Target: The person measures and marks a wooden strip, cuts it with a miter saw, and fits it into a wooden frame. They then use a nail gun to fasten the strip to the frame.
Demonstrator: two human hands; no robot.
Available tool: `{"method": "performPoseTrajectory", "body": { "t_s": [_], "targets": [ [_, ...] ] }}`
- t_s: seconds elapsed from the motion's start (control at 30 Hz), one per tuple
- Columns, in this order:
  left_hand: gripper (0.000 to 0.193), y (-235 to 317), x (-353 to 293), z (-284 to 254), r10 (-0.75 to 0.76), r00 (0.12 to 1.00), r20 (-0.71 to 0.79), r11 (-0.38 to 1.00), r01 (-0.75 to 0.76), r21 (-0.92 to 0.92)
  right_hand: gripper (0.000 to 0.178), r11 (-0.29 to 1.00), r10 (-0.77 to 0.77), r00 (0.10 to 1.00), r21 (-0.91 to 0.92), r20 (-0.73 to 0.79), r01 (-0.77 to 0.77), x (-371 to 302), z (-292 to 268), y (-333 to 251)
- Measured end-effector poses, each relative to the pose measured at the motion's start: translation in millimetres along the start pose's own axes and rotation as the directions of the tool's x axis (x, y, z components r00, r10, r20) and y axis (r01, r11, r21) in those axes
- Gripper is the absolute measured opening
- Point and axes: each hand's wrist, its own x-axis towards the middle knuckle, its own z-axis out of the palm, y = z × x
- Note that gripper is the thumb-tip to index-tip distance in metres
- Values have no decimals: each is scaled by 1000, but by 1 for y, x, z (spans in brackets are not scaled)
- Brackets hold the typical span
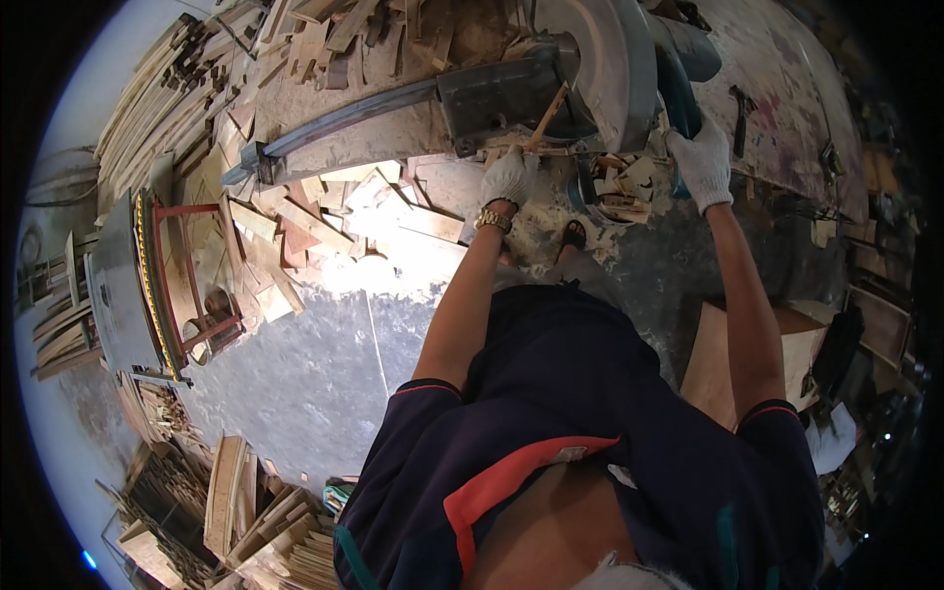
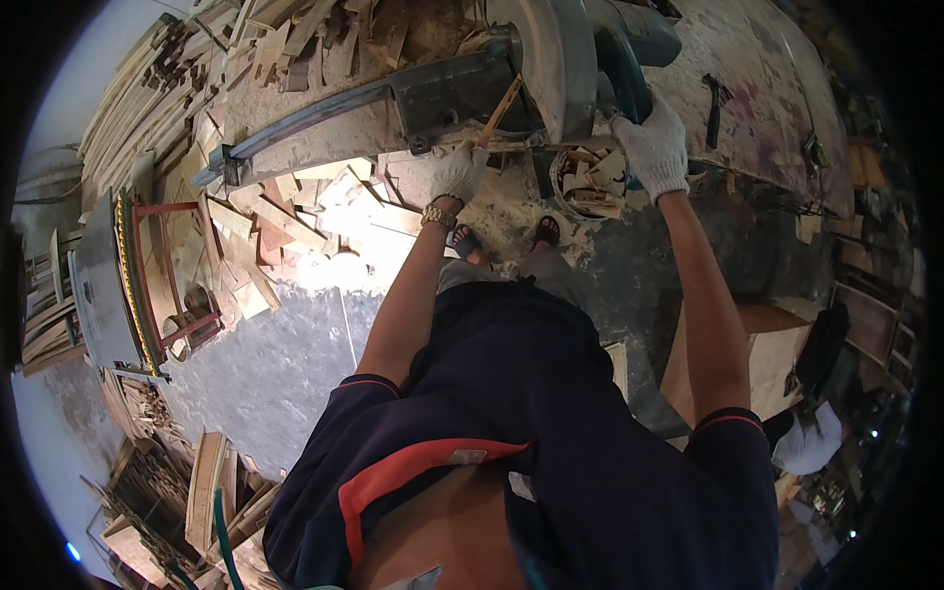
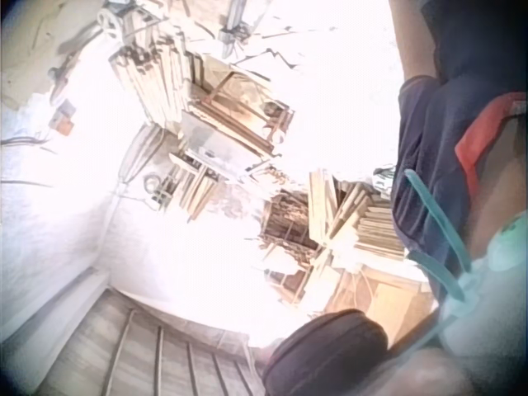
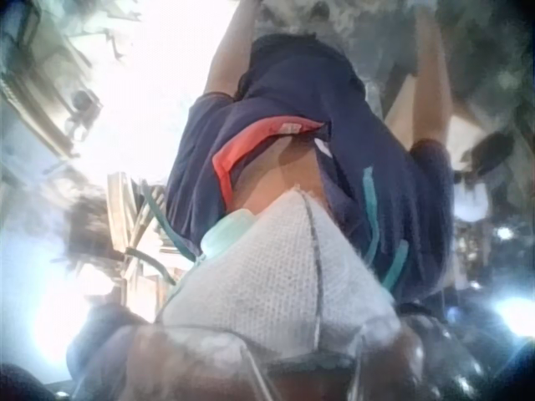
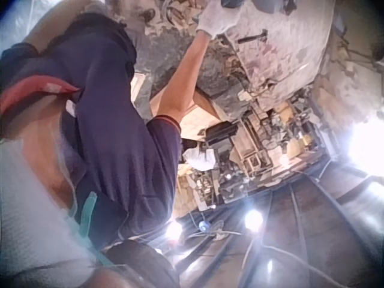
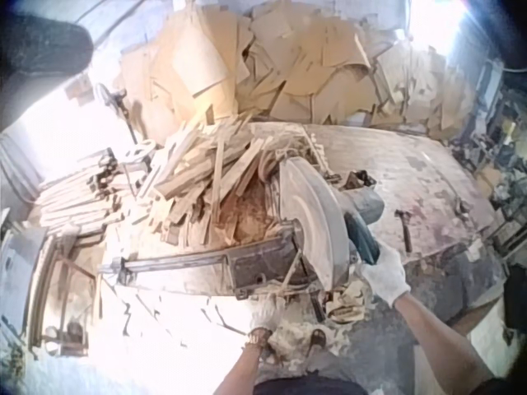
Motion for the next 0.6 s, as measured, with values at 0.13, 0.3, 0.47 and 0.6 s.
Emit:
{"method": "performPoseTrajectory", "body": {
  "t_s": [0.13, 0.3, 0.47, 0.6],
  "targets": [
    [54, 6, -2, -5, -14, 999, 29, 1000, 15, -7, 44, 998, 65, 997, -3, 30, -65, -3, -2, -5],
    [55, 6, -3, -8, 8, 1000, 1, 1000, -8, -4, 44, 999, 9, 1000, -39, 4, -9, -6, -3, -9],
    [51, 5, -2, -8, 24, 1000, 10, 1000, -25, 13, 46, 994, 49, 999, -95, 8, -48, 1, -1, 0],
    [50, 1, -1, -6, 18, 1000, 1, 1000, -18, 4, 46, 999, 43, 999, 6, 27, -43, -4, -1, -6]
  ]
}}
